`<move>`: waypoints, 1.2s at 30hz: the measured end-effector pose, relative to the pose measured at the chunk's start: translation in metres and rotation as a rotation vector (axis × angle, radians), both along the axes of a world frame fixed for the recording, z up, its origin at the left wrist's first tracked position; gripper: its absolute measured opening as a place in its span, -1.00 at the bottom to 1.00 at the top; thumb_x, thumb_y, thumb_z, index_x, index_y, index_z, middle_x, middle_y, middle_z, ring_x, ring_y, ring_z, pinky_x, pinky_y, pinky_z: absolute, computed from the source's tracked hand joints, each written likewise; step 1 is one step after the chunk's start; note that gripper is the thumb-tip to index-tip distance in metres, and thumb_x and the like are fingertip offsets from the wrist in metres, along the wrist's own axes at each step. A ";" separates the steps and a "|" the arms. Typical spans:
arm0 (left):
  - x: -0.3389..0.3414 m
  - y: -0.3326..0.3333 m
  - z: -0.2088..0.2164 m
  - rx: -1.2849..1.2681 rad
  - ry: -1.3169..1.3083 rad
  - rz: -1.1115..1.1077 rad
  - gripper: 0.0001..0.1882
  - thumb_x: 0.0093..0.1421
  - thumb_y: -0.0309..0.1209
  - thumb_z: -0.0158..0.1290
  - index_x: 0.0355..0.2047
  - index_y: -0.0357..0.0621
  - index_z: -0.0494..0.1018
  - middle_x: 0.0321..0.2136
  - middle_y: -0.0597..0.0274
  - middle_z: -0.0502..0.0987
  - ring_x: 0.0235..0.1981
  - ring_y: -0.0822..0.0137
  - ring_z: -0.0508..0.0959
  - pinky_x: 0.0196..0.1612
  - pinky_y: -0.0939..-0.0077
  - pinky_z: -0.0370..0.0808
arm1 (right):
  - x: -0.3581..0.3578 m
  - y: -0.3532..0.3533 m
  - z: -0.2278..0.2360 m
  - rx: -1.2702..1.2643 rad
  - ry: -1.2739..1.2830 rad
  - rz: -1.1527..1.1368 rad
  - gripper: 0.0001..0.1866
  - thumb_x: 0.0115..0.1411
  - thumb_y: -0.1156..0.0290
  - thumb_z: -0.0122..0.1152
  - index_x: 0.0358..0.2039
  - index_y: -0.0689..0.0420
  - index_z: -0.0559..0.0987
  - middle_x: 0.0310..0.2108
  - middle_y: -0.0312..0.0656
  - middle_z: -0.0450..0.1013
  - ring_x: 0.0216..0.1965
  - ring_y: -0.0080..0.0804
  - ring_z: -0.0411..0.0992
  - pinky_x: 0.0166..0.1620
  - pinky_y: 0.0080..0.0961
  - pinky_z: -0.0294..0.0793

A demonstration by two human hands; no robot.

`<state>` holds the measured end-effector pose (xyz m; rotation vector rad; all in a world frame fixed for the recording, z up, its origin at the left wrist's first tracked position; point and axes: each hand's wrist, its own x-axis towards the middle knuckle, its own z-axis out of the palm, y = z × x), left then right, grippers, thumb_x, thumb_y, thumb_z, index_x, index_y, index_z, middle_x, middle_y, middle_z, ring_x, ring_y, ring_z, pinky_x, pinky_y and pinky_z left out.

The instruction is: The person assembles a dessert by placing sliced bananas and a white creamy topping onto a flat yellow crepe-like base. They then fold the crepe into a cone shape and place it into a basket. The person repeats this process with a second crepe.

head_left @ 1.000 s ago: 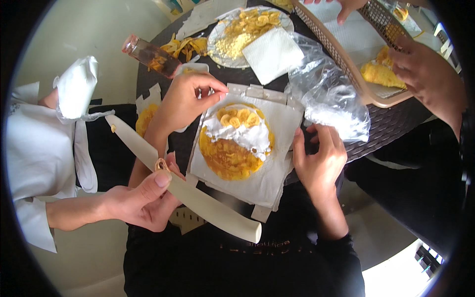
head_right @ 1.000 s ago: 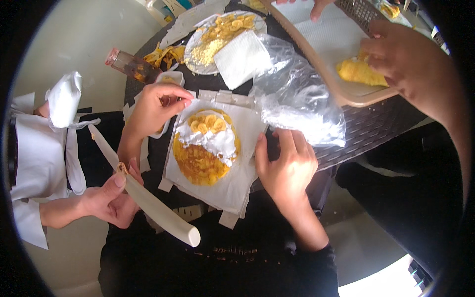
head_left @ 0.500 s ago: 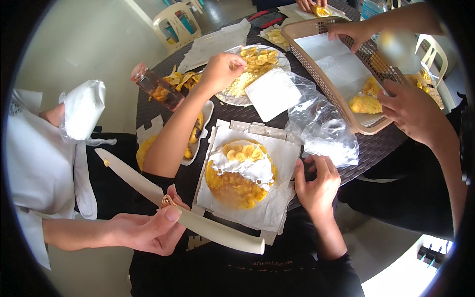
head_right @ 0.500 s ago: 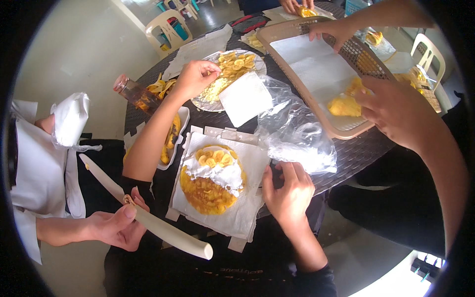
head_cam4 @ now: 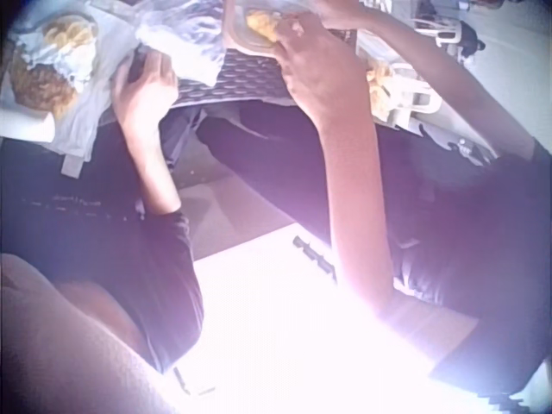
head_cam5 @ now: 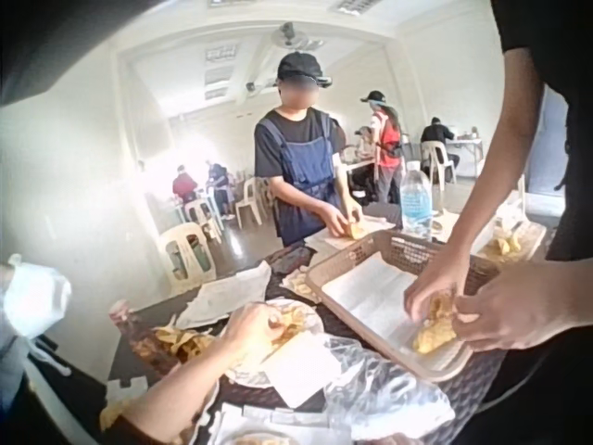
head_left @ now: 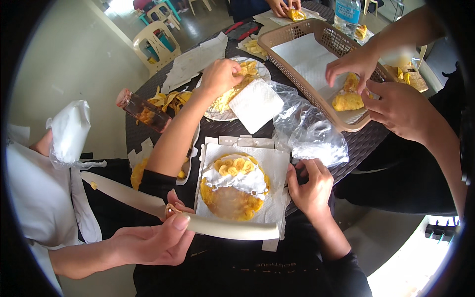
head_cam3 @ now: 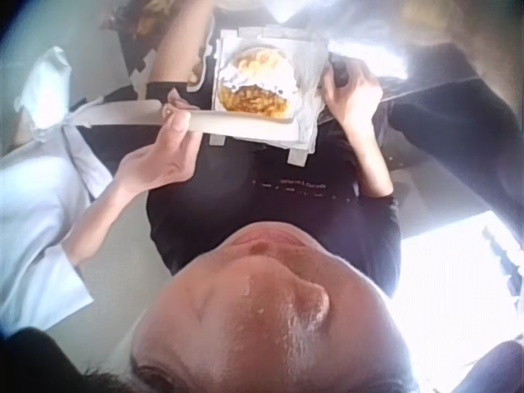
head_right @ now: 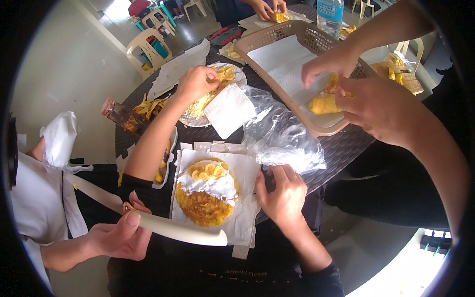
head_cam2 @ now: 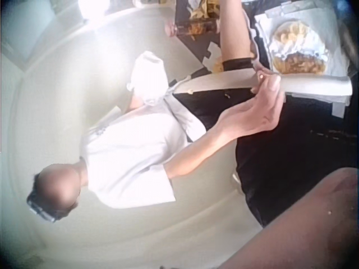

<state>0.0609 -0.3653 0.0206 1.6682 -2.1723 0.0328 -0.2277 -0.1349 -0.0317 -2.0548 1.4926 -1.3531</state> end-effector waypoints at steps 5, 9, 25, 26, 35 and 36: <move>-0.001 -0.001 0.002 -0.065 -0.130 -0.050 -0.77 0.09 -0.26 0.31 -0.27 -0.06 0.71 -0.35 0.09 0.71 -0.31 0.04 0.71 -0.18 0.17 0.63 | 0.000 0.000 -0.003 0.037 0.037 -0.020 -0.81 0.07 0.39 0.44 -0.46 0.16 0.56 -0.53 -0.20 0.47 -0.58 -0.26 0.48 -0.45 -0.34 0.47; -0.010 0.000 0.009 -0.102 -0.321 -0.073 -0.82 0.10 -0.27 0.24 -0.41 -0.11 0.67 -0.42 -0.03 0.68 -0.32 -0.01 0.70 -0.17 0.07 0.63 | 0.000 0.000 -0.002 0.033 0.023 -0.023 -0.81 0.07 0.39 0.43 -0.46 0.17 0.56 -0.52 -0.18 0.49 -0.57 -0.20 0.49 -0.44 -0.31 0.48; 0.002 -0.008 0.014 -0.137 -0.220 0.007 -0.83 0.15 -0.37 0.28 -0.23 -0.06 0.70 -0.36 0.04 0.71 -0.32 0.03 0.71 -0.19 0.16 0.63 | -0.001 -0.001 0.000 0.029 -0.009 0.001 -0.81 0.06 0.44 0.44 -0.44 0.18 0.56 -0.52 -0.16 0.48 -0.56 -0.22 0.47 -0.44 -0.32 0.47; 0.004 -0.006 0.014 -0.152 -0.171 0.016 -0.83 0.15 -0.38 0.29 -0.23 -0.06 0.70 -0.34 0.05 0.71 -0.31 0.05 0.72 -0.19 0.18 0.64 | -0.001 -0.002 0.000 0.047 -0.003 -0.004 -0.82 0.07 0.42 0.43 -0.45 0.17 0.56 -0.51 -0.17 0.50 -0.54 -0.17 0.50 -0.42 -0.30 0.49; 0.037 0.024 0.020 0.084 0.378 0.095 -0.76 0.18 -0.38 0.34 -0.15 -0.17 0.70 -0.34 0.11 0.75 -0.36 0.36 0.72 -0.23 0.47 0.61 | -0.001 -0.001 -0.001 0.047 -0.027 0.012 -0.81 0.05 0.40 0.44 -0.44 0.15 0.56 -0.51 -0.19 0.49 -0.55 -0.20 0.51 -0.43 -0.30 0.49; 0.038 0.030 0.021 0.149 0.494 0.092 -0.77 0.19 -0.40 0.33 -0.15 -0.21 0.69 -0.33 0.12 0.74 -0.36 0.40 0.70 -0.24 0.50 0.60 | -0.001 -0.001 -0.002 0.049 -0.023 0.008 -0.81 0.05 0.40 0.44 -0.44 0.15 0.55 -0.51 -0.19 0.48 -0.55 -0.19 0.50 -0.43 -0.30 0.48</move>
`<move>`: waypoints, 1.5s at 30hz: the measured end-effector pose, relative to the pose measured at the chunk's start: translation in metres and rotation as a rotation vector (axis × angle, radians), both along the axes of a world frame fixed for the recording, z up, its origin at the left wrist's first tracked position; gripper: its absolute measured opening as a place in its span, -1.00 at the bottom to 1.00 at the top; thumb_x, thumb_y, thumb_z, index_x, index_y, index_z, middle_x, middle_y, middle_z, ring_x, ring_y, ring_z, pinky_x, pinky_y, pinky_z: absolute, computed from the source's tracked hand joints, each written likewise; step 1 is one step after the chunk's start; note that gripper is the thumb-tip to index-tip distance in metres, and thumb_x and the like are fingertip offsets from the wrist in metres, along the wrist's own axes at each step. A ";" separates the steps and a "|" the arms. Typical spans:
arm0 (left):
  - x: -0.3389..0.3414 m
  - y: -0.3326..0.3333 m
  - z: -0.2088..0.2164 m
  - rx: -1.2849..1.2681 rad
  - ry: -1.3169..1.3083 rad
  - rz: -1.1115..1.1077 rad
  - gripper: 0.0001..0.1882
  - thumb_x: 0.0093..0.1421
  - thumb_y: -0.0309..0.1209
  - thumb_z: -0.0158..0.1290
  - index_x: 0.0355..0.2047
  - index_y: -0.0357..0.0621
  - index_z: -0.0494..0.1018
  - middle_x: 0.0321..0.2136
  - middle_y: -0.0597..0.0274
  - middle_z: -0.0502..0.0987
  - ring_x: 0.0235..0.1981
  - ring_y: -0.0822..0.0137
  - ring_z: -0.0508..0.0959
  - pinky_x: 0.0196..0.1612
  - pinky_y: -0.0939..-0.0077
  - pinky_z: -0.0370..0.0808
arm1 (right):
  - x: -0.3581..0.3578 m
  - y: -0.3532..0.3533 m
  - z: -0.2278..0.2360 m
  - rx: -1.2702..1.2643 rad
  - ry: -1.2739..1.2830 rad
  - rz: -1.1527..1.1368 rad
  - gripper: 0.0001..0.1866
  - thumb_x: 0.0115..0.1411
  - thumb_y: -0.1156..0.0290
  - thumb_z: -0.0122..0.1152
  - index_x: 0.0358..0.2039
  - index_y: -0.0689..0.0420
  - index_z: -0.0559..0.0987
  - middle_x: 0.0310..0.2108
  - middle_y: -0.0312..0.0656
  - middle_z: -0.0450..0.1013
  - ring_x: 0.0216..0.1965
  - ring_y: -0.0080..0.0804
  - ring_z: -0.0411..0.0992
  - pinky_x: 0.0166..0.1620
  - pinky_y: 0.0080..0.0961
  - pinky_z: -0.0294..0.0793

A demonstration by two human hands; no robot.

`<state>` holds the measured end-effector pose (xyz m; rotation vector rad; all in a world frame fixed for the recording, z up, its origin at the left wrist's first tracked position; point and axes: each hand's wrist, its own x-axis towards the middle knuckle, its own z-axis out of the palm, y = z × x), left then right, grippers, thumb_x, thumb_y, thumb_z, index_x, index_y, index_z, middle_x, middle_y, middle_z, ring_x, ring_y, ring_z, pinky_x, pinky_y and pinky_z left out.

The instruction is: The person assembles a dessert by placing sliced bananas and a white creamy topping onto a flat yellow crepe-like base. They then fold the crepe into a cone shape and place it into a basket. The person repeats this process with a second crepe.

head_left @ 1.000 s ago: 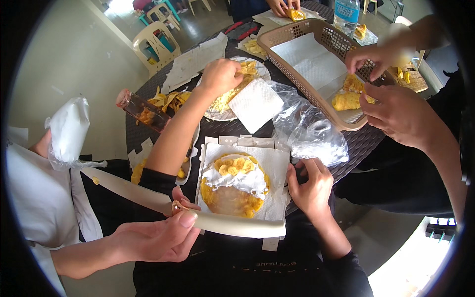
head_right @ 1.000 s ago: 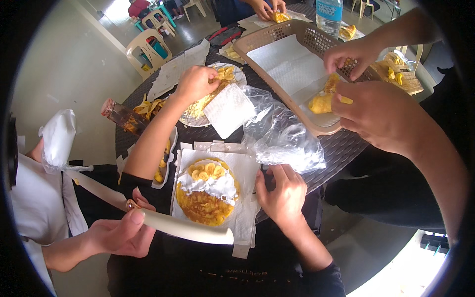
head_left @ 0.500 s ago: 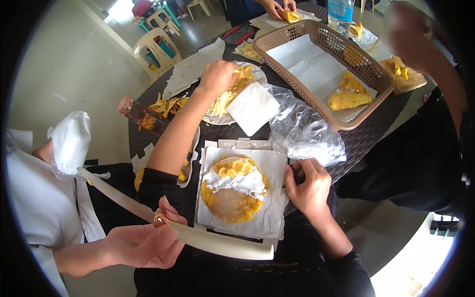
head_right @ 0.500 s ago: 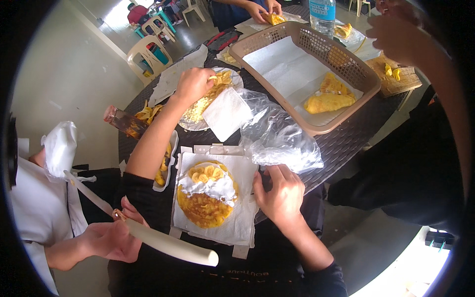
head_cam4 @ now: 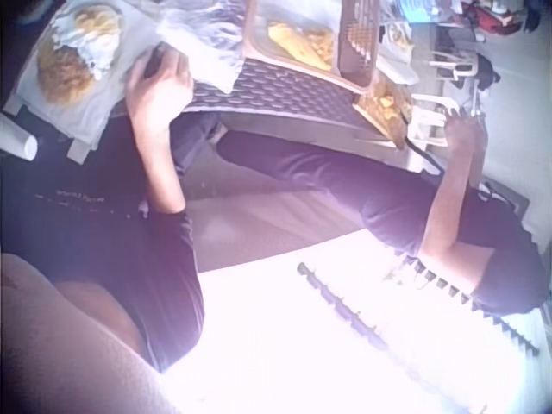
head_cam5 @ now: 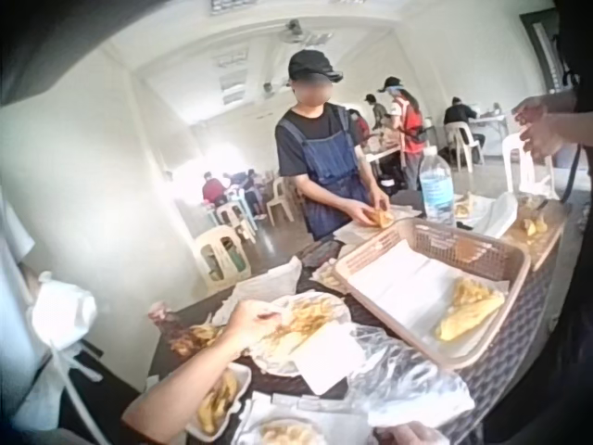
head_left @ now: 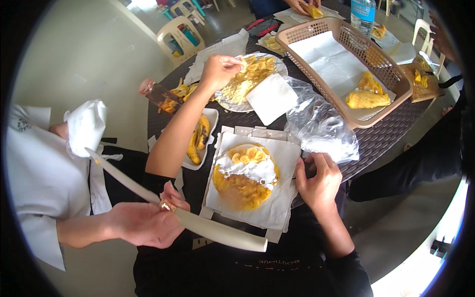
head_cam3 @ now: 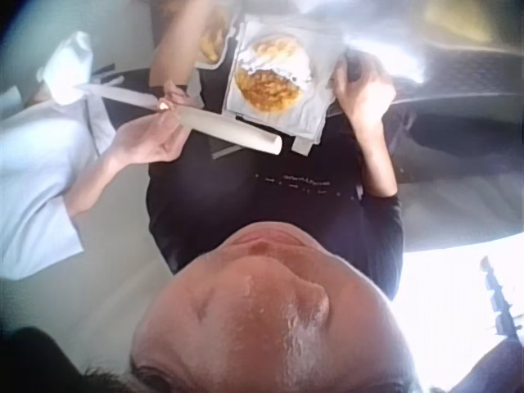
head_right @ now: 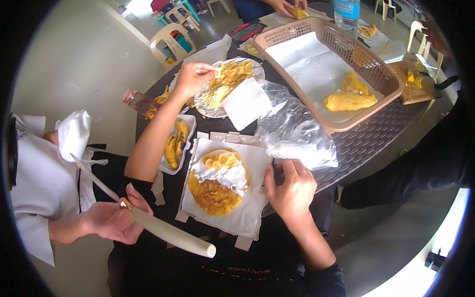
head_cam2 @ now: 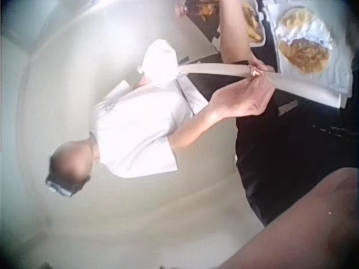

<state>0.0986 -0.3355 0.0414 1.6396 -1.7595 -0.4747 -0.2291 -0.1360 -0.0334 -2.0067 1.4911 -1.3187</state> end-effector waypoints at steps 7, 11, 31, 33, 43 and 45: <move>-0.001 0.023 -0.004 0.054 0.122 0.036 -0.80 0.20 -0.46 0.30 -0.18 -0.26 0.68 -0.33 0.12 0.74 -0.38 0.46 0.68 -0.26 0.53 0.60 | -0.001 0.001 0.000 -0.003 0.003 0.009 -0.81 0.07 0.38 0.42 -0.43 0.16 0.56 -0.52 -0.16 0.48 -0.53 -0.13 0.51 -0.41 -0.25 0.49; -0.022 0.007 -0.007 -0.240 -0.450 0.073 -0.83 0.17 -0.41 0.25 -0.22 -0.08 0.69 -0.32 0.13 0.73 -0.30 0.12 0.72 -0.17 0.21 0.64 | -0.001 0.001 -0.004 -0.012 -0.004 0.016 -0.81 0.08 0.37 0.42 -0.41 0.16 0.57 -0.49 -0.15 0.49 -0.48 -0.09 0.53 -0.37 -0.22 0.51; -0.018 -0.029 0.001 -0.098 -0.675 -0.054 -0.79 0.15 -0.32 0.31 -0.25 -0.15 0.71 -0.32 0.03 0.72 -0.28 0.07 0.73 -0.14 0.28 0.63 | -0.001 -0.003 -0.001 -0.080 -0.015 -0.003 -0.80 0.05 0.40 0.45 -0.48 0.17 0.56 -0.54 -0.20 0.47 -0.58 -0.26 0.47 -0.46 -0.35 0.46; -0.020 -0.032 0.000 -0.049 -0.698 -0.034 -0.79 0.16 -0.33 0.30 -0.24 -0.15 0.72 -0.32 0.04 0.73 -0.27 0.09 0.74 -0.13 0.30 0.63 | -0.002 0.000 -0.001 -0.069 -0.013 0.000 -0.81 0.05 0.40 0.45 -0.47 0.17 0.56 -0.54 -0.20 0.47 -0.58 -0.26 0.47 -0.45 -0.34 0.46; -0.021 -0.045 0.002 0.003 -0.663 -0.068 -0.81 0.19 -0.41 0.24 -0.20 -0.14 0.72 -0.25 -0.01 0.72 -0.20 0.12 0.74 -0.08 0.34 0.63 | -0.002 -0.003 -0.005 -0.079 -0.008 -0.027 -0.81 0.04 0.42 0.45 -0.47 0.18 0.56 -0.54 -0.19 0.47 -0.57 -0.25 0.48 -0.45 -0.34 0.46; -0.015 -0.043 0.004 0.018 -0.644 -0.067 -0.80 0.18 -0.43 0.24 -0.19 -0.15 0.71 -0.23 -0.02 0.72 -0.20 0.12 0.74 -0.08 0.35 0.63 | -0.001 -0.001 -0.004 -0.078 -0.019 -0.014 -0.81 0.04 0.42 0.45 -0.47 0.18 0.56 -0.54 -0.19 0.47 -0.57 -0.25 0.48 -0.45 -0.33 0.46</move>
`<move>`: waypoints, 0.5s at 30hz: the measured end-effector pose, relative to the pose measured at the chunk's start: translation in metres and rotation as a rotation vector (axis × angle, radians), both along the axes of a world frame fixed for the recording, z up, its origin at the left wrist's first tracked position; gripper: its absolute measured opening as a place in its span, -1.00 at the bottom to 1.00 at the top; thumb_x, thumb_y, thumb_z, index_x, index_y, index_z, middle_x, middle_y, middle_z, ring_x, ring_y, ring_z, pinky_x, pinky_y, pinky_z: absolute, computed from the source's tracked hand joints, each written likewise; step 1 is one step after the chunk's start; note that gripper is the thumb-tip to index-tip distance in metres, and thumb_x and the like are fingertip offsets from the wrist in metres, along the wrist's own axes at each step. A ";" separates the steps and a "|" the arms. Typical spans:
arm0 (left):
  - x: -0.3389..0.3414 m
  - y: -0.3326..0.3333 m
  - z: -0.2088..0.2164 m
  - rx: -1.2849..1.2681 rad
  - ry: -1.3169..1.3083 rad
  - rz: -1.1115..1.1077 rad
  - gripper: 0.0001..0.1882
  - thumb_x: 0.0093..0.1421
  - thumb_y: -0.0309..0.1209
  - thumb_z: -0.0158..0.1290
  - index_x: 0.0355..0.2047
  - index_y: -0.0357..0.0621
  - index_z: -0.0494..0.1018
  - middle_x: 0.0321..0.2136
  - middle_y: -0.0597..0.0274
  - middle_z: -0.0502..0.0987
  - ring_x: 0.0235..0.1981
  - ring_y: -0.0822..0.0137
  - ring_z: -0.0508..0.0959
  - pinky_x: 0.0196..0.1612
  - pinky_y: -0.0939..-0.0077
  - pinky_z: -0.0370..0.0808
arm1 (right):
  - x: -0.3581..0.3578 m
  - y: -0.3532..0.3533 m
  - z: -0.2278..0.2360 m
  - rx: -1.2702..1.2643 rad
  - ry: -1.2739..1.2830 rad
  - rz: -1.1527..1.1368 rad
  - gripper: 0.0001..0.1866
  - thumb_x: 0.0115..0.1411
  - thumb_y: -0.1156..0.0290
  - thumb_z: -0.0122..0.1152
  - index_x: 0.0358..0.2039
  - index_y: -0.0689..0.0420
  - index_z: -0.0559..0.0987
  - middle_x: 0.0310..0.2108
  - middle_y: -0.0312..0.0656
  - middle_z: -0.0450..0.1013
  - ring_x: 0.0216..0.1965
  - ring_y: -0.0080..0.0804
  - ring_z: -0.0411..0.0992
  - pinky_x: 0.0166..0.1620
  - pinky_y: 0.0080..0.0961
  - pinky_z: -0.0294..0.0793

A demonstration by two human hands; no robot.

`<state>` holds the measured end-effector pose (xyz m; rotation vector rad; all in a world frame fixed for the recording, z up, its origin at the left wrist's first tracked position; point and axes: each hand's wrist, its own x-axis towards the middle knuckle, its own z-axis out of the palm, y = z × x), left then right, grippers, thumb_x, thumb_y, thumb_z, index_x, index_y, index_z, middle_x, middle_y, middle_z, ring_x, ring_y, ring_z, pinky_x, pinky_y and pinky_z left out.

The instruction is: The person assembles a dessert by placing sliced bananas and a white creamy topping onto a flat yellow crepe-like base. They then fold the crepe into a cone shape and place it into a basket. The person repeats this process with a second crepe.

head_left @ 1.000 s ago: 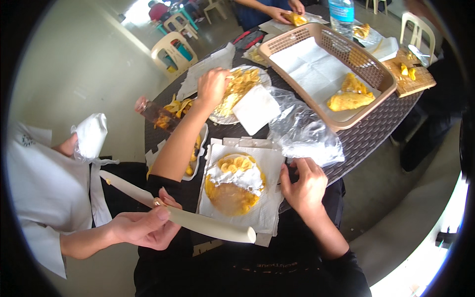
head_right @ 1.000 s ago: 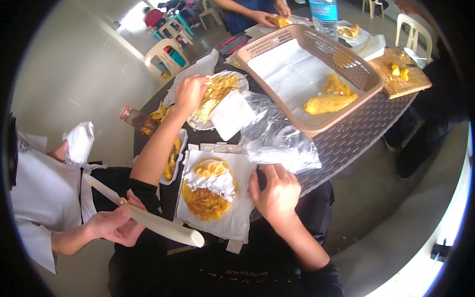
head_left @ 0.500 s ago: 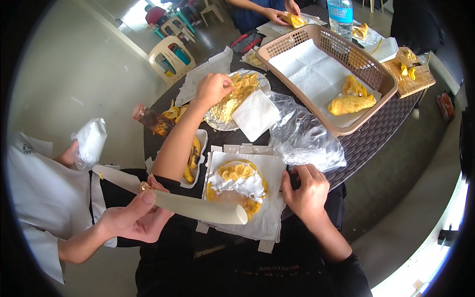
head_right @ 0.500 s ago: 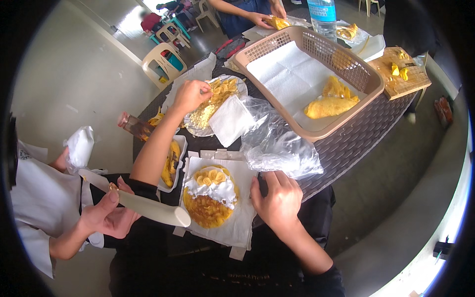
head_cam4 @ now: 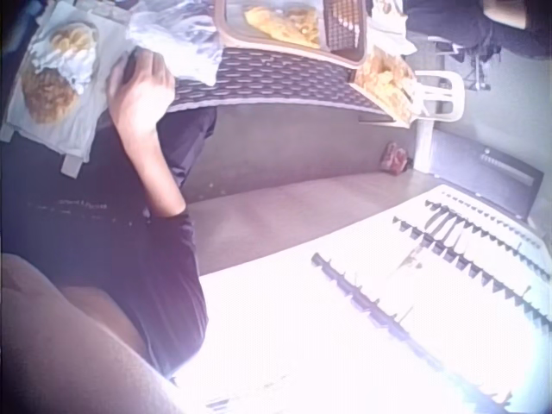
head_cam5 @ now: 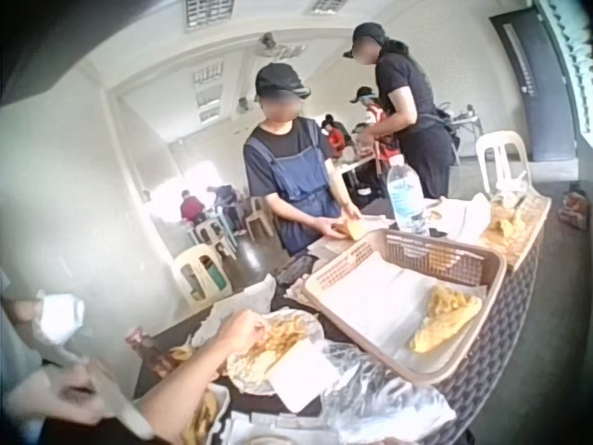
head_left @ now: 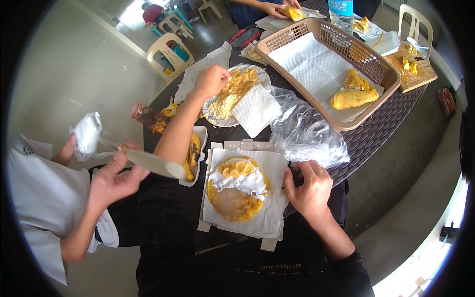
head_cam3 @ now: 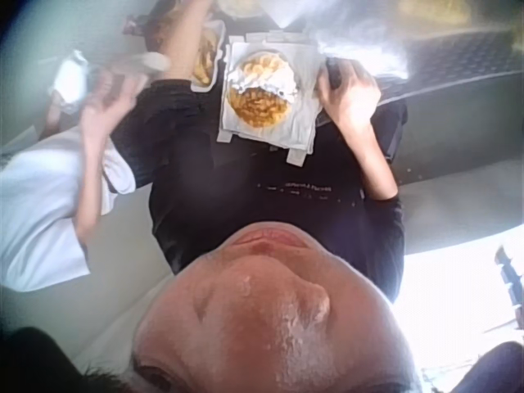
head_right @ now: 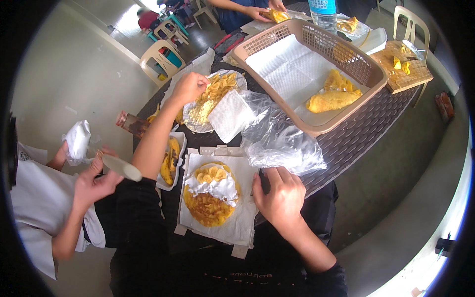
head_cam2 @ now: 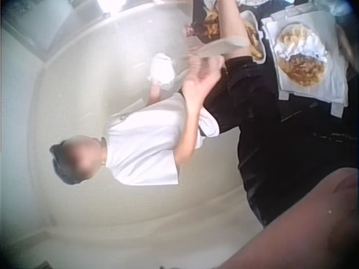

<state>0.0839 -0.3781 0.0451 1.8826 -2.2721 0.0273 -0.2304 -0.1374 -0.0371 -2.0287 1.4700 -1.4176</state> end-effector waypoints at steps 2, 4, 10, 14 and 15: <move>0.007 -0.001 0.000 0.021 0.020 0.014 -0.78 0.16 -0.44 0.24 -0.18 -0.17 0.71 -0.22 -0.02 0.72 -0.19 0.13 0.74 -0.07 0.36 0.63 | 0.001 0.000 0.001 0.001 -0.012 0.011 -0.81 0.04 0.43 0.45 -0.47 0.19 0.56 -0.54 -0.19 0.48 -0.57 -0.25 0.48 -0.45 -0.33 0.46; 0.014 -0.004 -0.001 0.046 0.039 0.039 -0.77 0.15 -0.45 0.24 -0.17 -0.19 0.70 -0.21 -0.02 0.72 -0.19 0.15 0.74 -0.07 0.36 0.63 | 0.002 0.001 0.003 0.007 -0.013 0.017 -0.81 0.05 0.43 0.45 -0.47 0.19 0.56 -0.55 -0.19 0.47 -0.57 -0.25 0.48 -0.45 -0.33 0.46; 0.008 -0.005 0.005 0.083 0.019 0.022 -0.75 0.08 -0.49 0.23 -0.19 -0.20 0.70 -0.22 0.00 0.72 -0.20 0.17 0.74 -0.07 0.36 0.63 | 0.002 0.000 0.001 0.004 -0.005 0.002 -0.81 0.04 0.43 0.45 -0.47 0.19 0.56 -0.56 -0.18 0.46 -0.57 -0.24 0.48 -0.46 -0.34 0.46; 0.004 -0.006 0.007 0.082 -0.023 0.033 -0.74 0.05 -0.49 0.25 -0.20 -0.17 0.70 -0.23 0.05 0.73 -0.21 0.17 0.74 -0.09 0.35 0.63 | 0.002 0.000 0.002 0.005 -0.002 -0.005 -0.81 0.03 0.43 0.45 -0.48 0.18 0.56 -0.56 -0.18 0.46 -0.58 -0.24 0.47 -0.46 -0.34 0.46; 0.006 -0.007 0.005 0.080 -0.031 0.040 -0.74 0.05 -0.48 0.25 -0.20 -0.16 0.71 -0.23 0.05 0.73 -0.21 0.18 0.74 -0.09 0.35 0.63 | 0.002 0.000 0.001 0.004 -0.003 -0.004 -0.81 0.03 0.43 0.45 -0.48 0.18 0.56 -0.57 -0.18 0.46 -0.58 -0.24 0.47 -0.46 -0.34 0.45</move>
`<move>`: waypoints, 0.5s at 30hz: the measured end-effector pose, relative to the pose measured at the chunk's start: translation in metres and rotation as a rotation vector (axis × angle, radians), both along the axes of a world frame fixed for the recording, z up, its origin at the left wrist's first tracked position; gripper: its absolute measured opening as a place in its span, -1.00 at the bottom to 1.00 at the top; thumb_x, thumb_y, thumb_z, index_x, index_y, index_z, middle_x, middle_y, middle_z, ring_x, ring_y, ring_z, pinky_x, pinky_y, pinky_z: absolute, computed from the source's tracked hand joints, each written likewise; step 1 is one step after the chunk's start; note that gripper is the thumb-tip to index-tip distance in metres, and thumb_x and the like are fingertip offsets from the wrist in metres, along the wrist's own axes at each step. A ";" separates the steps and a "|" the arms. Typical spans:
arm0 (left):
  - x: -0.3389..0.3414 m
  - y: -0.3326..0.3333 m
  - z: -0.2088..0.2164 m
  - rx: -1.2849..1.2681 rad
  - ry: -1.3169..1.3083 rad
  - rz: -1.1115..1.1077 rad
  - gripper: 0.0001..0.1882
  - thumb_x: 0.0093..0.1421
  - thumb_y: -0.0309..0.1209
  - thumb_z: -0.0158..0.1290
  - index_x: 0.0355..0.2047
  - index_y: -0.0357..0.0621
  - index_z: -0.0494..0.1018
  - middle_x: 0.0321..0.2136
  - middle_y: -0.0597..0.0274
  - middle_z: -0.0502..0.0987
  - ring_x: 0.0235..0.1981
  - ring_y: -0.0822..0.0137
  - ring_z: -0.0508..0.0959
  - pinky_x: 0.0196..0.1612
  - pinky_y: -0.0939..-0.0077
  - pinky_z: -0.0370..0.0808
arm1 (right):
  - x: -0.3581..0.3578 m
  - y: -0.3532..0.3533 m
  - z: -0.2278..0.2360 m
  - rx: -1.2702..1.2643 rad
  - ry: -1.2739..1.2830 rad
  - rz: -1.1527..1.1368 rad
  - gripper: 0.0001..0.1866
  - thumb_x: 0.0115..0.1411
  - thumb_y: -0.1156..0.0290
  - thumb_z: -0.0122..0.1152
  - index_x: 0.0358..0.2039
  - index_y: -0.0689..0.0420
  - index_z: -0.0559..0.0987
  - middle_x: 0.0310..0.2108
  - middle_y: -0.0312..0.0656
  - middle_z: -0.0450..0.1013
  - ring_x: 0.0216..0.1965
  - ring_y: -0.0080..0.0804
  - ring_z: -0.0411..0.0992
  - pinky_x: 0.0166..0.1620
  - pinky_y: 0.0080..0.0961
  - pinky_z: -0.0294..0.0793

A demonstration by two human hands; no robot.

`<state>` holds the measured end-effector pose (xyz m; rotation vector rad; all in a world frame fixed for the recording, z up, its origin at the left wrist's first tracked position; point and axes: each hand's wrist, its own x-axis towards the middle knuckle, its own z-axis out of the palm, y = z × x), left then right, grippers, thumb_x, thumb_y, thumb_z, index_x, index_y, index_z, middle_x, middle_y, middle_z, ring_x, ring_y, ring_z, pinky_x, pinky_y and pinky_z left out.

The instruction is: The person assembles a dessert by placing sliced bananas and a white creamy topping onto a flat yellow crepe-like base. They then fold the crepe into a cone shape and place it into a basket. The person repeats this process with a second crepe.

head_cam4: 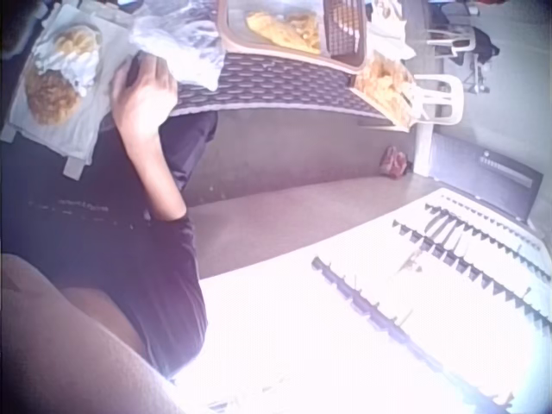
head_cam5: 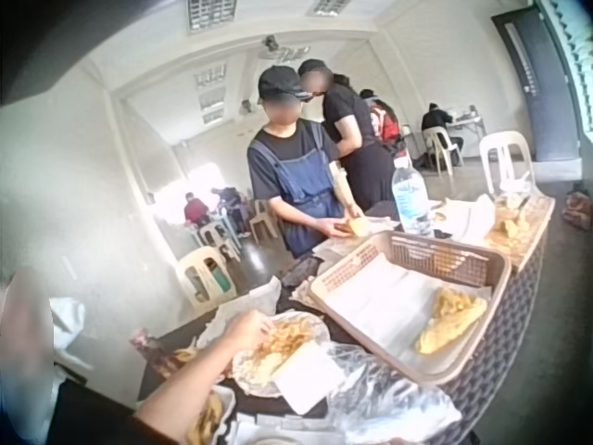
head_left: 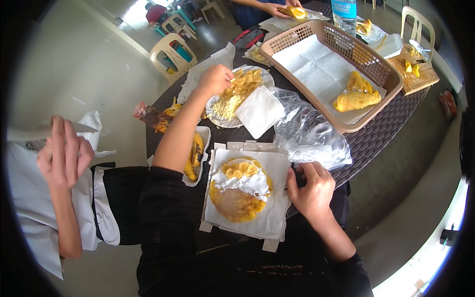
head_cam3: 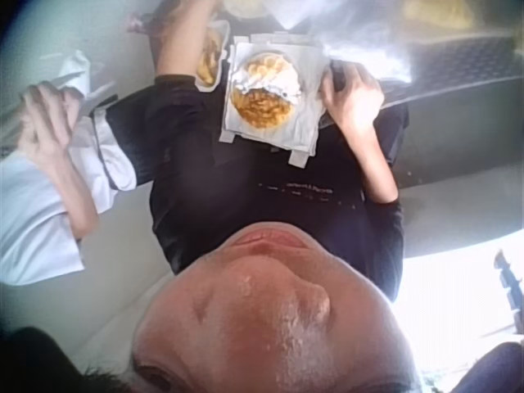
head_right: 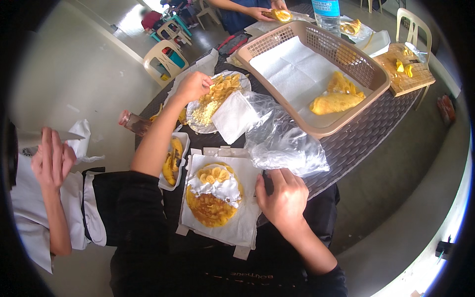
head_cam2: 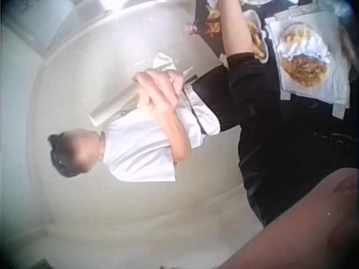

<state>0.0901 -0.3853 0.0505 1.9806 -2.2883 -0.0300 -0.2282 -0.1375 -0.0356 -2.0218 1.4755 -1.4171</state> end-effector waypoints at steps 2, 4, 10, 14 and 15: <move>0.001 -0.001 -0.002 -0.006 -0.018 0.013 -0.74 0.04 -0.48 0.26 -0.21 -0.15 0.71 -0.23 0.07 0.73 -0.21 0.18 0.73 -0.09 0.35 0.63 | 0.000 0.001 -0.001 -0.001 -0.002 0.001 -0.81 0.03 0.43 0.45 -0.48 0.19 0.56 -0.57 -0.18 0.46 -0.58 -0.24 0.47 -0.46 -0.34 0.45; 0.001 -0.002 -0.003 -0.014 -0.037 0.028 -0.75 0.03 -0.48 0.27 -0.22 -0.15 0.71 -0.24 0.08 0.73 -0.21 0.17 0.73 -0.09 0.35 0.63 | -0.001 0.001 -0.001 0.008 -0.001 0.007 -0.80 0.03 0.43 0.45 -0.48 0.19 0.56 -0.57 -0.18 0.46 -0.58 -0.24 0.47 -0.46 -0.34 0.45; 0.002 -0.006 -0.013 -0.100 -0.132 0.069 -0.78 -0.01 -0.46 0.32 -0.28 -0.08 0.71 -0.28 0.12 0.73 -0.21 0.13 0.72 -0.09 0.27 0.63 | 0.000 0.000 -0.003 0.012 0.003 0.002 -0.80 0.03 0.43 0.45 -0.49 0.19 0.55 -0.57 -0.17 0.45 -0.58 -0.22 0.47 -0.46 -0.32 0.45; -0.001 0.003 -0.013 -0.205 -0.250 0.056 -0.82 0.04 -0.47 0.27 -0.30 0.03 0.70 -0.32 0.03 0.70 -0.19 0.00 0.70 -0.08 0.07 0.60 | 0.001 0.002 -0.005 0.067 0.002 0.021 -0.81 0.06 0.39 0.41 -0.49 0.15 0.54 -0.53 -0.11 0.47 -0.52 -0.04 0.49 -0.41 -0.19 0.46; -0.001 -0.001 -0.010 -0.197 -0.328 0.059 -0.81 0.05 -0.45 0.27 -0.28 0.03 0.70 -0.29 0.04 0.70 -0.17 0.00 0.69 -0.06 0.04 0.59 | 0.000 0.002 -0.005 0.067 -0.019 0.027 -0.82 0.06 0.39 0.41 -0.50 0.15 0.54 -0.52 -0.08 0.47 -0.52 0.01 0.48 -0.41 -0.15 0.46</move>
